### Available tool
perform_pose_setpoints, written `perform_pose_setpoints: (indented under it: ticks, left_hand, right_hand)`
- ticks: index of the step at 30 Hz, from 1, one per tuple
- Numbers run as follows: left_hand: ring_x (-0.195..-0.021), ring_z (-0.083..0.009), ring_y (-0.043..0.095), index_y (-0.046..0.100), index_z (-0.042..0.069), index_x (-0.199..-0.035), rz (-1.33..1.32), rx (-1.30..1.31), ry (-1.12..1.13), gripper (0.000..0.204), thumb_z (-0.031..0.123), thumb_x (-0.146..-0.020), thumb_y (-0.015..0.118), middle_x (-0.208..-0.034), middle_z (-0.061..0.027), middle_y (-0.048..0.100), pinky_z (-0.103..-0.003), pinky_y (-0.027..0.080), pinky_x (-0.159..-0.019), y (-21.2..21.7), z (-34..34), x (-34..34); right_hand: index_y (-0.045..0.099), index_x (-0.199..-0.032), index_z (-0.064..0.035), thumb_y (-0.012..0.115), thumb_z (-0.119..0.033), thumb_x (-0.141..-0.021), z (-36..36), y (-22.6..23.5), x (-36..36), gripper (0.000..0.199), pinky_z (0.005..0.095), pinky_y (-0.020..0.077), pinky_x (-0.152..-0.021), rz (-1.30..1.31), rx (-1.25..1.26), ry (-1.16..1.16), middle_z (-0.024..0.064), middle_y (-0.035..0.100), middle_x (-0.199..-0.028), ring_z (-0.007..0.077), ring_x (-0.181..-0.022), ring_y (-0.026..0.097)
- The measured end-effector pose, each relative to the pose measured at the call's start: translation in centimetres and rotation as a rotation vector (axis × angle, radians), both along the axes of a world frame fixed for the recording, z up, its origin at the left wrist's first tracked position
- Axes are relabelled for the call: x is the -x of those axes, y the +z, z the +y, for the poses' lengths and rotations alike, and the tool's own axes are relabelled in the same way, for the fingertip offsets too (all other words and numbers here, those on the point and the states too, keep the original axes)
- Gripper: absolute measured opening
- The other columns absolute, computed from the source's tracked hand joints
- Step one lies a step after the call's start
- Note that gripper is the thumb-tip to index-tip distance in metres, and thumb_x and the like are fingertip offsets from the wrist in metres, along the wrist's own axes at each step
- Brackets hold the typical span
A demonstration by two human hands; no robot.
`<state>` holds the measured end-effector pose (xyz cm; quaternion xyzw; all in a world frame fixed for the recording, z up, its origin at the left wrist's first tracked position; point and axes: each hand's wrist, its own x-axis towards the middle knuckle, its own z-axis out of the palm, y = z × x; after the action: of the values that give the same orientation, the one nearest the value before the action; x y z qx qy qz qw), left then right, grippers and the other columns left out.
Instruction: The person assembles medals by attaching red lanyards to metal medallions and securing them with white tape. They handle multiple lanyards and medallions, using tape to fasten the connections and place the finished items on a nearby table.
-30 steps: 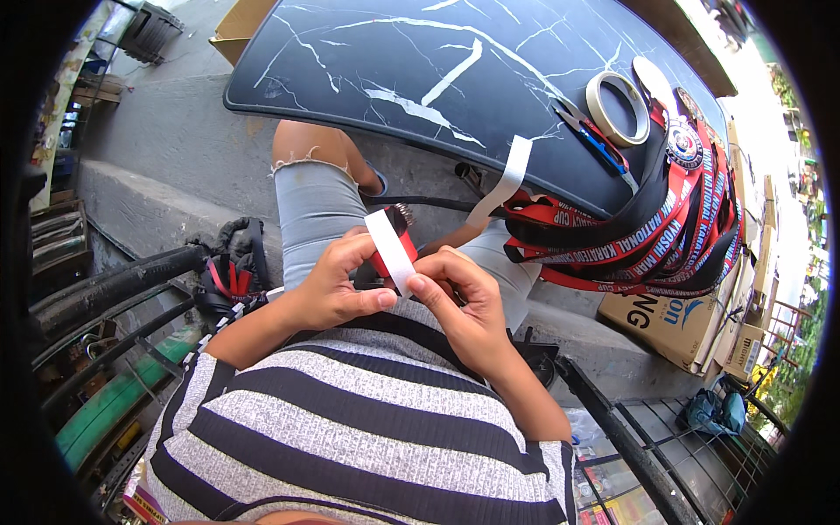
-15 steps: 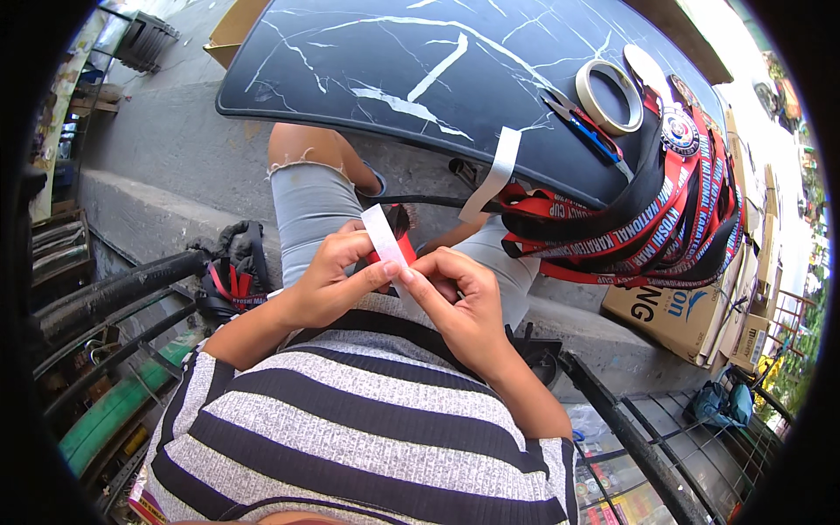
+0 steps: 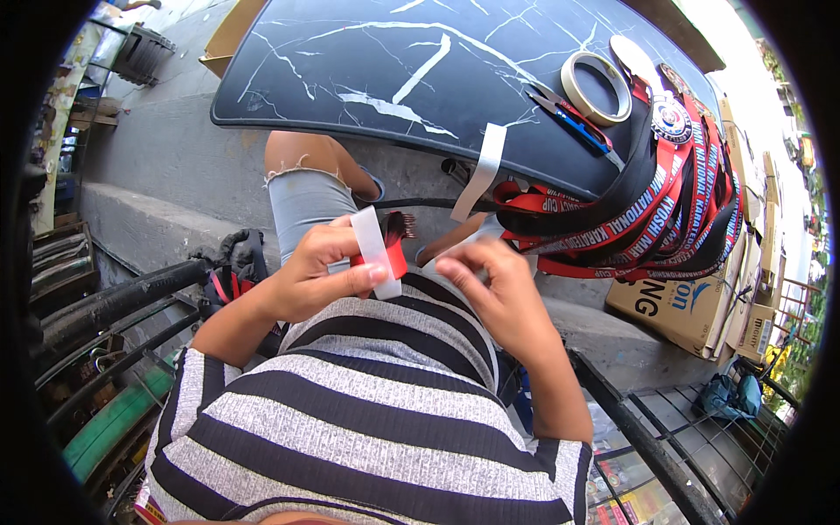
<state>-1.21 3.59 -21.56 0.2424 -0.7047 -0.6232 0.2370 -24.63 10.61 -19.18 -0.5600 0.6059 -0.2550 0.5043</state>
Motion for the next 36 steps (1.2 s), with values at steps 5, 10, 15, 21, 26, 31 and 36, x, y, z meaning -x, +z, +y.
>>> perform_pose_setpoints:
  ticks: [5, 10, 15, 21, 26, 31, 36]
  left_hand:
    - [-0.062, -0.0155, 0.058, 0.068, 0.0, -0.094, -0.011, -0.081, -0.166, 0.031, 0.03, -0.097, 0.062, -0.07, -0.0082, 0.062, -0.031, 0.044, -0.065, 2.7, -0.5, 0.2]
    - [-0.062, -0.0145, 0.06, 0.067, -0.003, -0.092, -0.008, -0.133, -0.168, 0.03, 0.027, -0.096, 0.063, -0.07, -0.0092, 0.06, -0.029, 0.045, -0.056, 4.9, -1.0, -0.7]
    - [-0.057, -0.0159, 0.054, 0.067, -0.005, -0.092, -0.164, -0.001, -0.135, 0.027, 0.022, -0.092, 0.068, -0.069, -0.0129, 0.059, -0.031, 0.04, -0.053, 5.7, -1.2, -1.8]
    - [-0.056, -0.0131, 0.053, 0.065, -0.004, -0.097, -0.241, -0.014, -0.088, 0.024, 0.019, -0.09, 0.07, -0.069, -0.0125, 0.061, -0.03, 0.039, -0.051, 6.7, -0.9, -2.3]
    - [-0.052, -0.0084, 0.05, 0.043, 0.002, -0.133, -0.194, -0.132, -0.008, 0.051, 0.016, -0.092, 0.069, -0.062, -0.0098, 0.057, -0.026, 0.035, -0.049, 7.1, -0.3, -2.4]
    - [-0.062, -0.0073, 0.056, 0.042, -0.006, -0.131, -0.135, -0.015, 0.011, 0.057, 0.012, -0.088, 0.073, -0.118, -0.0166, 0.041, -0.023, 0.041, -0.057, 7.1, 0.3, -2.4]
    - [-0.065, -0.0113, 0.064, 0.037, 0.001, -0.127, -0.02, 0.064, 0.009, 0.051, 0.01, -0.09, 0.071, -0.098, -0.0105, 0.058, -0.024, 0.043, -0.054, 6.6, 0.6, -2.1]
  right_hand:
    - [0.037, -0.143, -0.0076, 0.056, -0.029, -0.098, -1.7, 0.4, -1.4, 0.053, 0.0385, 0.0415, -0.102, -0.472, 0.279, 0.188, 0.0162, 0.053, -0.132, 0.0257, -0.126, 0.052]
    - [0.033, -0.145, -0.005, 0.07, -0.022, -0.091, -3.6, 1.0, -0.6, 0.068, 0.0377, 0.0453, -0.098, -0.413, 0.276, 0.469, 0.0125, 0.055, -0.12, 0.0233, -0.116, 0.057]
    - [0.041, -0.134, -0.0049, 0.082, -0.001, -0.075, -3.3, 0.8, -0.4, 0.072, 0.0353, 0.0497, -0.09, -0.417, 0.461, 0.37, 0.009, 0.056, -0.112, 0.0194, -0.107, 0.059]
    - [0.063, -0.109, -0.007, 0.084, 0.0, -0.069, -2.7, 3.0, -0.4, 0.046, 0.0343, 0.0528, -0.07, -0.189, 0.5, 0.475, 0.0114, 0.06, -0.094, 0.0224, -0.083, 0.062]
    - [0.07, -0.12, -0.0134, 0.081, 0.0, -0.068, -1.9, 4.1, -1.0, 0.054, 0.0326, 0.0526, -0.067, -0.031, 0.528, 0.487, 0.0071, 0.06, -0.093, 0.0198, -0.081, 0.061]
    - [0.069, -0.124, -0.0134, 0.081, -0.003, -0.069, -1.0, 4.8, -1.1, 0.058, 0.034, 0.0529, -0.068, 0.021, 0.523, 0.461, 0.0066, 0.061, -0.091, 0.0188, -0.08, 0.061]
    - [0.067, -0.127, -0.0116, 0.08, -0.003, -0.069, -0.6, 5.2, -1.0, 0.06, 0.0337, 0.0523, -0.068, 0.01, 0.508, 0.448, 0.0079, 0.06, -0.093, 0.0198, -0.08, 0.061]
